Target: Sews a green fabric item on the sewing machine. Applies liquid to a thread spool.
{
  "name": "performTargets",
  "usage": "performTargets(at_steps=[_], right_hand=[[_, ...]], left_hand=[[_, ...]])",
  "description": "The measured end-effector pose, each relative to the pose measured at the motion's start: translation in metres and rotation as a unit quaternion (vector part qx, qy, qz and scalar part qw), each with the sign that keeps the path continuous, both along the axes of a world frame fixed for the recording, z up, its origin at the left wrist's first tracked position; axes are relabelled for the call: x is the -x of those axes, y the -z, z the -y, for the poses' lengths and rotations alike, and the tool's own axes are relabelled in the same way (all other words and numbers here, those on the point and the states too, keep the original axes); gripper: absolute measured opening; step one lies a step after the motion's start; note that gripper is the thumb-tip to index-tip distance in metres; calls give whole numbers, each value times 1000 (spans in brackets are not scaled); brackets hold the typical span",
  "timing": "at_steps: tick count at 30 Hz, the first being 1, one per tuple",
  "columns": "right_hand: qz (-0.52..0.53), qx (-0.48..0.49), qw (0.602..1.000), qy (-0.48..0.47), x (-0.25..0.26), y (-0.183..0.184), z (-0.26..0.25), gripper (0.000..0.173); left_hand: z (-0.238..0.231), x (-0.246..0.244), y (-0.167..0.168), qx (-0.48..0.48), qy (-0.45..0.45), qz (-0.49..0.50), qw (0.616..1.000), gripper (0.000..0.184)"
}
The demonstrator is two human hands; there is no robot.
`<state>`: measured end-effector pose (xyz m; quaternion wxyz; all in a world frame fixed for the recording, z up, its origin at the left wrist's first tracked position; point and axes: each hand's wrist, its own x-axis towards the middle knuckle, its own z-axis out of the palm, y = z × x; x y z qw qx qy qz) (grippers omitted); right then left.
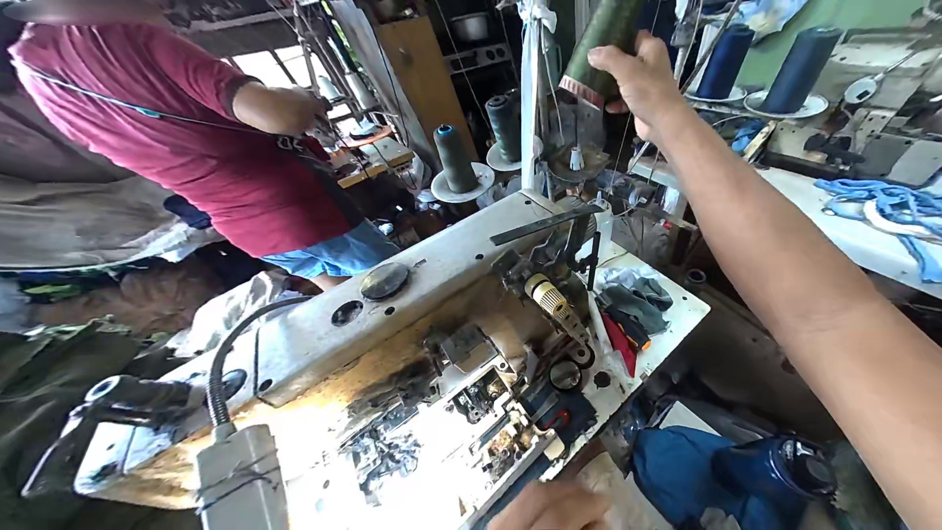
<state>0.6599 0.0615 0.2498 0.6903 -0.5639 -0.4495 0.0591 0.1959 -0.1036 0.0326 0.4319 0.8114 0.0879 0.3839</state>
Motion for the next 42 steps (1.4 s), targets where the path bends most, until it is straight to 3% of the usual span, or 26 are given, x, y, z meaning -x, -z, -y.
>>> performTargets(at_steps=[3,8,16,20,23,25,28,30,33,36,38,40,42], right_hand=[[-71,53,994,-66,15,2,41,47],[-114,94,985,-92,28,22,90,48],[-61,96,991,-64,39,54,127,56],[-27,92,993,-66,44,65,131,55],[2,110,990,-82,42,74,136,47],[-26,137,990,-37,38,88,140,56],[32,216,974,63,31,136,138,41],[89,270,957,60,27,169,130,40],[114,276,954,35,28,206,107,57],[89,262,961,28,28,226,72,53],[57,240,967,55,30,236,53,56],[28,248,963,103,39,236,43,70],[-42,337,936,91,62,191,57,77]], left_hand=[[8,-78,-7,20,41,-12,999,32],[-10,-194,-47,191,53,-1,980,61],[-47,-307,-83,376,-59,164,910,69],[-62,-323,-91,443,-30,237,864,31],[-72,-325,-86,468,5,299,831,20],[-79,-325,-80,455,-13,315,833,21],[-88,-330,-67,397,-78,300,864,28],[-94,-332,-59,361,-131,281,879,32],[-100,-335,-45,344,-176,260,885,37],[-104,-336,-38,349,-201,257,879,39],[-106,-336,-36,347,-213,270,872,36],[-107,-333,-36,344,-212,278,872,34],[-107,-330,-38,342,-219,281,870,32]])
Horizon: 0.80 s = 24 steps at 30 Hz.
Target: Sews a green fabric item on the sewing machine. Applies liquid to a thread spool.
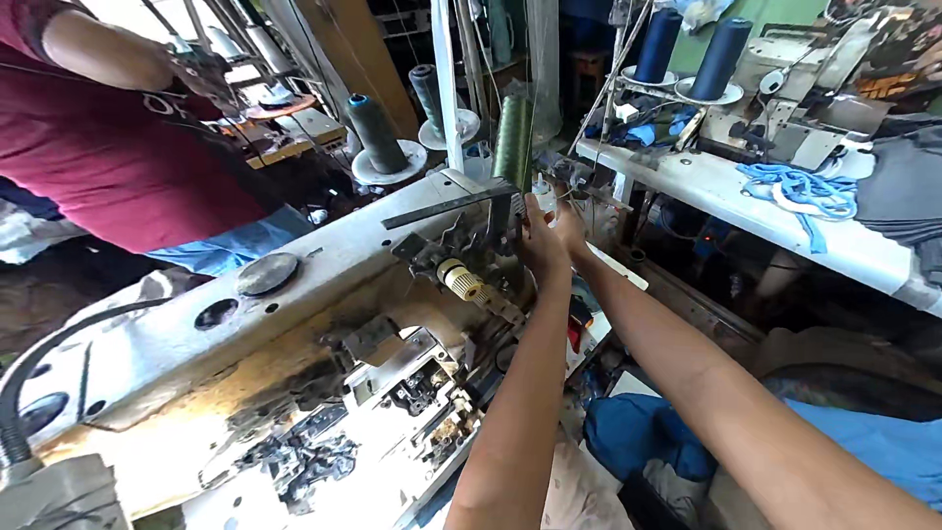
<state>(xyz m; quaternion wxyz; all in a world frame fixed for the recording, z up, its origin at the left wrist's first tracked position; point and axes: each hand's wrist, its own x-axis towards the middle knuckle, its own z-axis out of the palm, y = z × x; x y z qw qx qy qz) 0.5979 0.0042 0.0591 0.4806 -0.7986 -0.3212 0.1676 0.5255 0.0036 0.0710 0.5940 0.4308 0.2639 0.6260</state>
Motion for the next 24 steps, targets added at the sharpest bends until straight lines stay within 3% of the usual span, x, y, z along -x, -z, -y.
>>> performTargets(at_steps=[2,5,9,13,15,17,20,24], right_hand=[[-32,2,999,8,19,-27,14,75],[0,-89,996,13,26,-25,19,66],[17,-203,979,11,24,-17,33,68],[132,-164,977,40,-10,-24,68,70],[247,-102,963,24,-28,-49,95,73],[386,-6,922,14,-42,-84,119,77],[547,116,829,-1,-47,-142,143,72],[660,188,724,-61,-42,-203,143,68]], left_hand=[[1,3,-2,3,-4,5,1000,28],[2,9,-4,6,-4,-31,999,30],[0,11,-1,-13,-7,-43,999,33],[-2,6,5,-47,-11,-68,997,33],[-1,9,4,-65,-12,-130,989,37],[2,14,-2,-102,7,-187,977,40],[6,14,-5,-187,-3,-223,957,32],[6,2,-2,-276,-19,-190,942,21]])
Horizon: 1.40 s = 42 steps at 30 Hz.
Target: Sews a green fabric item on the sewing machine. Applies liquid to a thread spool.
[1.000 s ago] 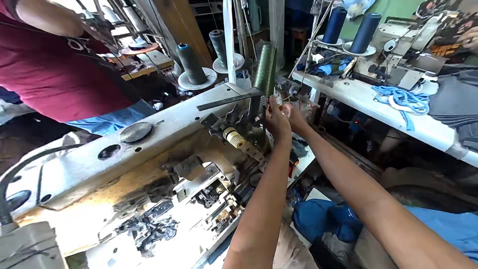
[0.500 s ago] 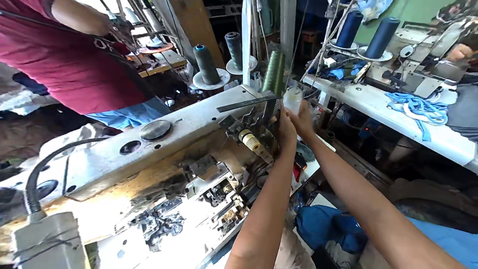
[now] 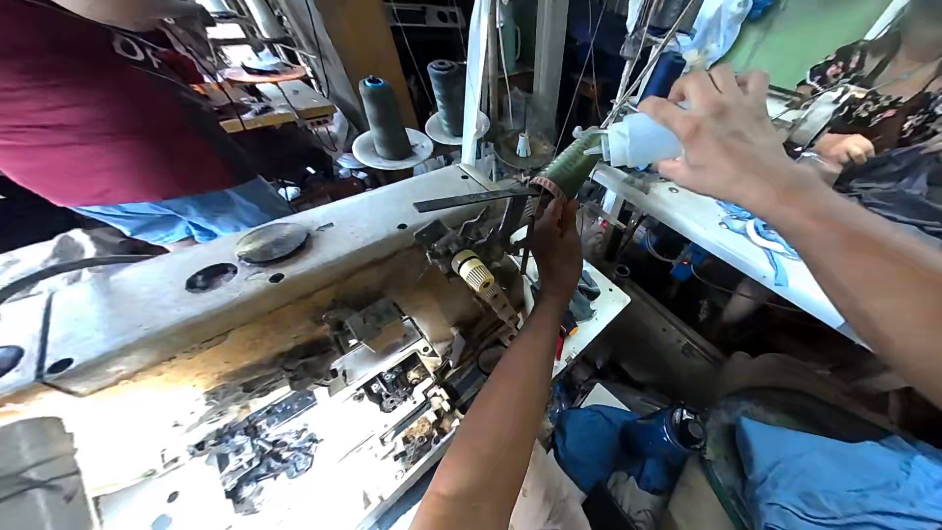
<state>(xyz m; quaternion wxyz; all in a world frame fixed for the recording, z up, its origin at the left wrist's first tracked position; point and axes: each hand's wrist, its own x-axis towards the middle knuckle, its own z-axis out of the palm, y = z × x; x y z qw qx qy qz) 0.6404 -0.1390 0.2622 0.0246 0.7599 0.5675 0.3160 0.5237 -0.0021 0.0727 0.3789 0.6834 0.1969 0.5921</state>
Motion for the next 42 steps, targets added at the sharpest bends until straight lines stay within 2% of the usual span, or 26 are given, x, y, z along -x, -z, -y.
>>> performTargets(at_steps=[3,8,20,29,42], right_hand=[[48,66,997,-8,10,-24,-11,65],[89,118,989,-19,22,-36,-26,61],[101,132,986,21,2,-57,-34,56],[96,121,987,51,-11,-66,-44,54],[112,146,983,-18,34,-57,-52,52]], left_hand=[[-2,-8,1,-29,-4,-3,1000,21],[3,-4,-9,-11,8,-38,999,25],[5,1,-3,-18,20,4,1000,19],[7,10,-7,10,30,-6,999,19],[11,7,-10,-12,6,-45,999,23]])
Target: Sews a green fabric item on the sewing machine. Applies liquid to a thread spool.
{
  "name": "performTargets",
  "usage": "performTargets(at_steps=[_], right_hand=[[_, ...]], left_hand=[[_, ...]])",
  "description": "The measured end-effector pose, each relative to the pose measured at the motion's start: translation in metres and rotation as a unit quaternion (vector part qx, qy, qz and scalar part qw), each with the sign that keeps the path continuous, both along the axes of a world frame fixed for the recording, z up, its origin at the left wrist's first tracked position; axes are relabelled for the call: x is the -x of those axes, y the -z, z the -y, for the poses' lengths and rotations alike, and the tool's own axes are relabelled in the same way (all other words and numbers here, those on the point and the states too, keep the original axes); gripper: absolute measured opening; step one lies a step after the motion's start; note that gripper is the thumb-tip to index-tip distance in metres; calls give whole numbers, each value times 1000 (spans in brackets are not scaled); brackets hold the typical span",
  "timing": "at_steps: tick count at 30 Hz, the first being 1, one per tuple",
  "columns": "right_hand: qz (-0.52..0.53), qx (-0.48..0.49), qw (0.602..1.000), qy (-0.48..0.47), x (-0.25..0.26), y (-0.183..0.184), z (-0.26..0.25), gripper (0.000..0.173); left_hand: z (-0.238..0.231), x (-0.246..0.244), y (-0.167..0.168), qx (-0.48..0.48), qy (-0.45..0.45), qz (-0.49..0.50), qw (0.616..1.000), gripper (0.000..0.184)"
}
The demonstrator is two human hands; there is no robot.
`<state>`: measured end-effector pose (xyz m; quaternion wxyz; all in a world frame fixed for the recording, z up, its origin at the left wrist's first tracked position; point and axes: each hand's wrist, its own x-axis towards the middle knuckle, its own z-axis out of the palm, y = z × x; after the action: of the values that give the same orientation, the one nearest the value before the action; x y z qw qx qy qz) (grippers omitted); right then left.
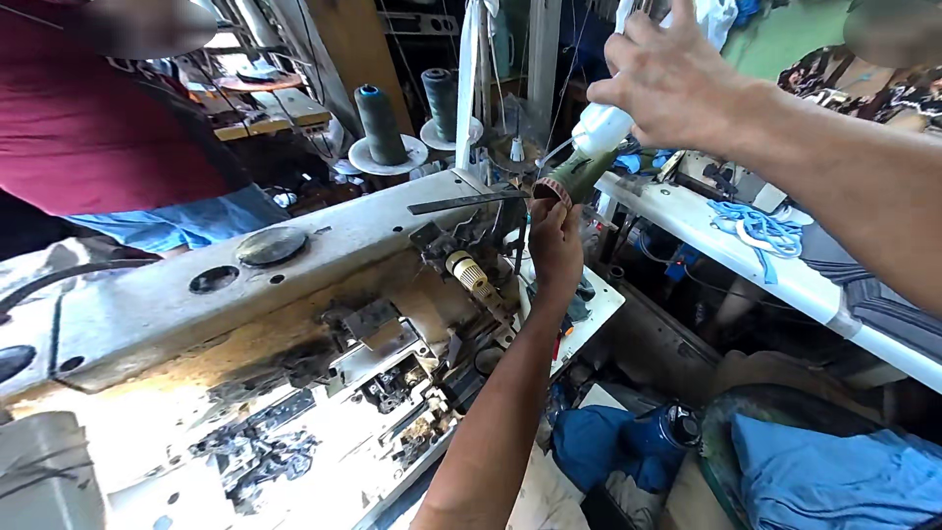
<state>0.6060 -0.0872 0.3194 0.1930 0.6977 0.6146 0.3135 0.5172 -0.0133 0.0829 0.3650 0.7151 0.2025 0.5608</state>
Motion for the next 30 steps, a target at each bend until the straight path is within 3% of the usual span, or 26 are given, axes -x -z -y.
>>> performTargets(at_steps=[6,14,19,27,30], right_hand=[[-2,4,1000,-22,4,4,10,55],[-8,-11,1000,24,-24,-3,16,53],[-7,-23,999,42,-38,-9,15,54],[-10,-5,1000,11,-19,-2,13,51],[-3,9,1000,-10,-12,1,13,50]], left_hand=[[2,8,-7,18,6,-14,1000,25],[-1,4,-14,99,48,33,993,25],[-3,4,-20,171,109,52,978,35],[2,1,-26,212,190,138,949,31],[4,0,-30,267,228,167,921,28]])
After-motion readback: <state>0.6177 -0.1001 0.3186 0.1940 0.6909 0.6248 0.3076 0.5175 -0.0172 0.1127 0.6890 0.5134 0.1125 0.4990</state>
